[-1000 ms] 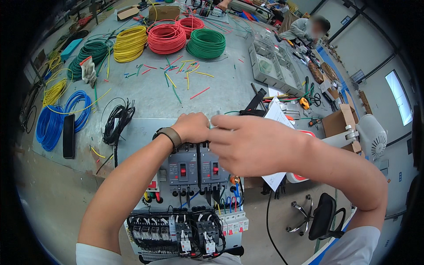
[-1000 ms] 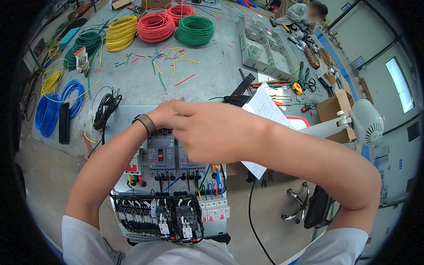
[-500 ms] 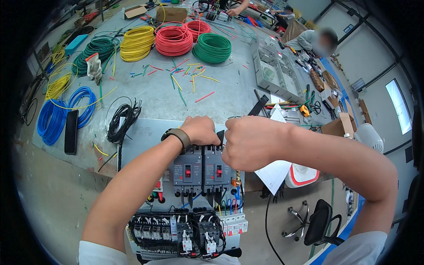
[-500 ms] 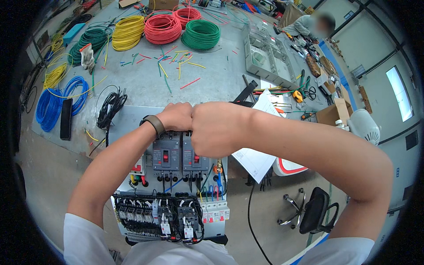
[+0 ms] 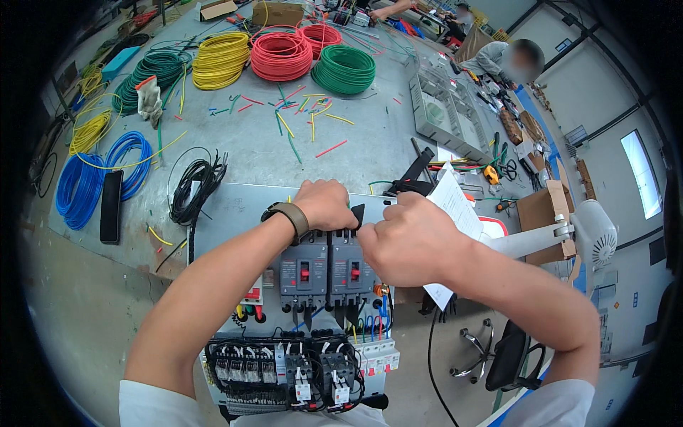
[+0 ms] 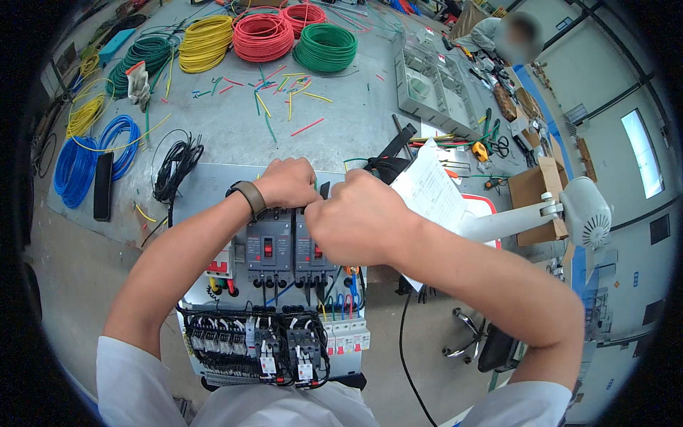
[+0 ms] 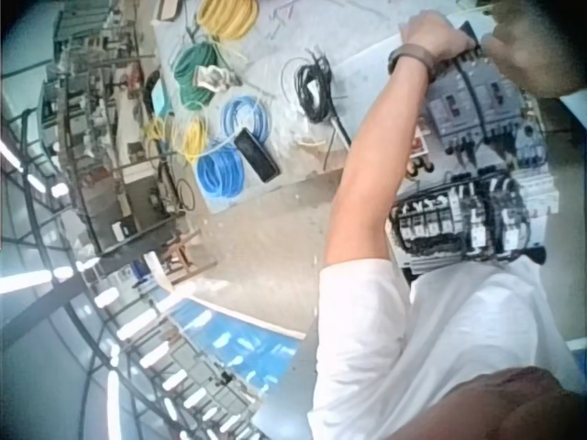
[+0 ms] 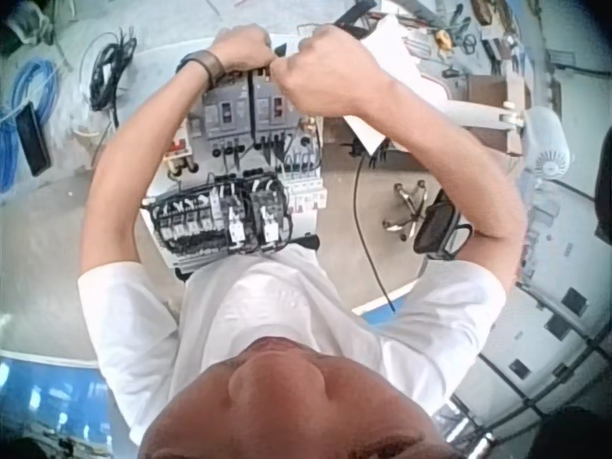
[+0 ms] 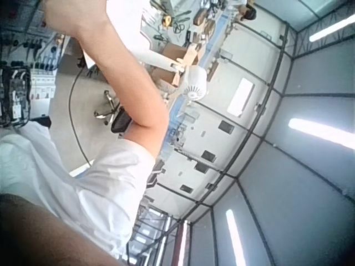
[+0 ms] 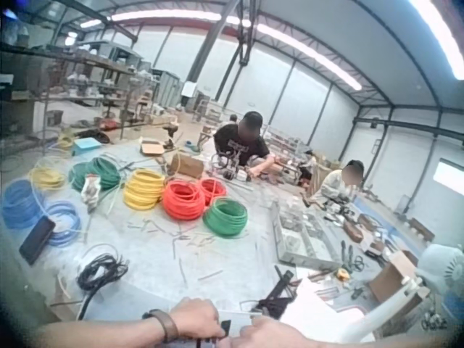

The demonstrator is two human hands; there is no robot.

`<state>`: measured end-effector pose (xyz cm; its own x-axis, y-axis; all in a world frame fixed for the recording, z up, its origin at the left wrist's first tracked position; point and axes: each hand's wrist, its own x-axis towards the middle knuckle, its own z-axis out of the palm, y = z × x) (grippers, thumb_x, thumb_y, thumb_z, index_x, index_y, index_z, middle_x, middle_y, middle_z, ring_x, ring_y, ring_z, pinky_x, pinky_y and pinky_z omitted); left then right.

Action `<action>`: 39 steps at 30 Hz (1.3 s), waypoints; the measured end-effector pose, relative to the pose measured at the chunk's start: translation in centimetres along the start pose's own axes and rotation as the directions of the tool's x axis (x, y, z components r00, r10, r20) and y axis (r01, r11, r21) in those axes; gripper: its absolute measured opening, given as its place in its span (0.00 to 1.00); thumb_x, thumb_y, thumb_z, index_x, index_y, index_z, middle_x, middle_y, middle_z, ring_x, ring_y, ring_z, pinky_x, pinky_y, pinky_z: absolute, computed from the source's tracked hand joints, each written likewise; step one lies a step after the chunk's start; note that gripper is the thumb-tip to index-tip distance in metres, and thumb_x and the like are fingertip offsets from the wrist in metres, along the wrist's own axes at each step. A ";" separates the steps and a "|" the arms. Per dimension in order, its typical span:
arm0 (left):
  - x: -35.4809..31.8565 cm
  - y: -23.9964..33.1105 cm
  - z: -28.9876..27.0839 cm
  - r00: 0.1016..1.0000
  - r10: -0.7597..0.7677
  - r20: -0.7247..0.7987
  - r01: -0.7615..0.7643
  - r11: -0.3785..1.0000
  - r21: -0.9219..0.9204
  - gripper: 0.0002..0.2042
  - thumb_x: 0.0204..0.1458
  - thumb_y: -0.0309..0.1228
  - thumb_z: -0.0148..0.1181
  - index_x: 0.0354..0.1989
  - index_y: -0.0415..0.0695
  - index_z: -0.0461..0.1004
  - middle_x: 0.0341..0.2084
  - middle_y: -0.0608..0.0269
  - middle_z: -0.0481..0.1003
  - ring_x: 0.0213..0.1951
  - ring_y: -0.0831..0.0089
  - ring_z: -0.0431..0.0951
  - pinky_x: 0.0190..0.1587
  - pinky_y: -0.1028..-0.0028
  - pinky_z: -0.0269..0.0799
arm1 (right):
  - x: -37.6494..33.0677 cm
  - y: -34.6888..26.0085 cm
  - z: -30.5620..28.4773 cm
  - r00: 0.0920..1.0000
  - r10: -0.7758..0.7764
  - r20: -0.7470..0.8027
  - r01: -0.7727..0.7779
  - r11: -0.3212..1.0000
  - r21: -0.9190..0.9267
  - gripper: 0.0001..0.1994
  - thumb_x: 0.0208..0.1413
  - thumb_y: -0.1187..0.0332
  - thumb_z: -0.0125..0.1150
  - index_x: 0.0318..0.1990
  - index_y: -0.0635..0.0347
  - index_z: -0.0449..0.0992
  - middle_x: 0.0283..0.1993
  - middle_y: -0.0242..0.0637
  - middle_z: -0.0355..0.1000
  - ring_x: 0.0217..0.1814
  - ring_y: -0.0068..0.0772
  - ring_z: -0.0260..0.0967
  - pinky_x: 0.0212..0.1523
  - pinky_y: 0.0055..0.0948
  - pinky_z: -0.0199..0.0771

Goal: The person connects multiple colored wires to terminals on an electrical panel using a screwdriver. They strip wire ends, insert them into terminal blocks, and tighten the screws to secure the connections.

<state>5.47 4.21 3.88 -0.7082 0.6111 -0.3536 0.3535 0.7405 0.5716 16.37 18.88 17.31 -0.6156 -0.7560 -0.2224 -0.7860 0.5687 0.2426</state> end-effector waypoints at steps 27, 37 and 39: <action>0.1 -0.8 0.4 0.997 0.048 -0.063 -0.049 0.999 -0.022 0.21 0.41 0.52 0.75 0.27 0.44 0.86 0.30 0.47 0.86 0.38 0.48 0.87 0.49 0.56 0.80 | -1.0 1.5 -2.2 0.978 -0.163 0.130 0.181 0.974 -0.134 0.03 0.54 0.66 0.70 0.33 0.51 0.87 0.30 0.30 0.83 0.44 0.33 0.83 0.50 0.36 0.76; 0.7 -1.9 0.9 0.990 0.129 -0.059 -0.128 0.991 0.029 0.24 0.49 0.54 0.69 0.39 0.44 0.89 0.41 0.47 0.88 0.49 0.46 0.87 0.59 0.51 0.74 | 0.9 1.4 -3.5 0.850 -0.474 0.230 0.526 0.744 -0.412 0.03 0.50 0.64 0.71 0.28 0.43 0.89 0.35 0.18 0.81 0.56 0.30 0.72 0.60 0.29 0.67; 0.9 -2.5 0.6 0.988 0.150 -0.032 -0.150 0.988 -0.022 0.25 0.51 0.55 0.68 0.41 0.44 0.89 0.41 0.47 0.88 0.50 0.46 0.87 0.60 0.50 0.74 | 1.6 1.3 -3.3 0.843 -0.494 0.210 0.535 0.741 -0.405 0.03 0.50 0.64 0.70 0.27 0.44 0.87 0.33 0.17 0.79 0.54 0.29 0.71 0.59 0.30 0.67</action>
<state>4.33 3.08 1.75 -0.6664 0.7057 -0.2405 0.4425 0.6340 0.6342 14.50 17.34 20.40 -0.1426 -0.8506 -0.5061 -0.8890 -0.1147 0.4433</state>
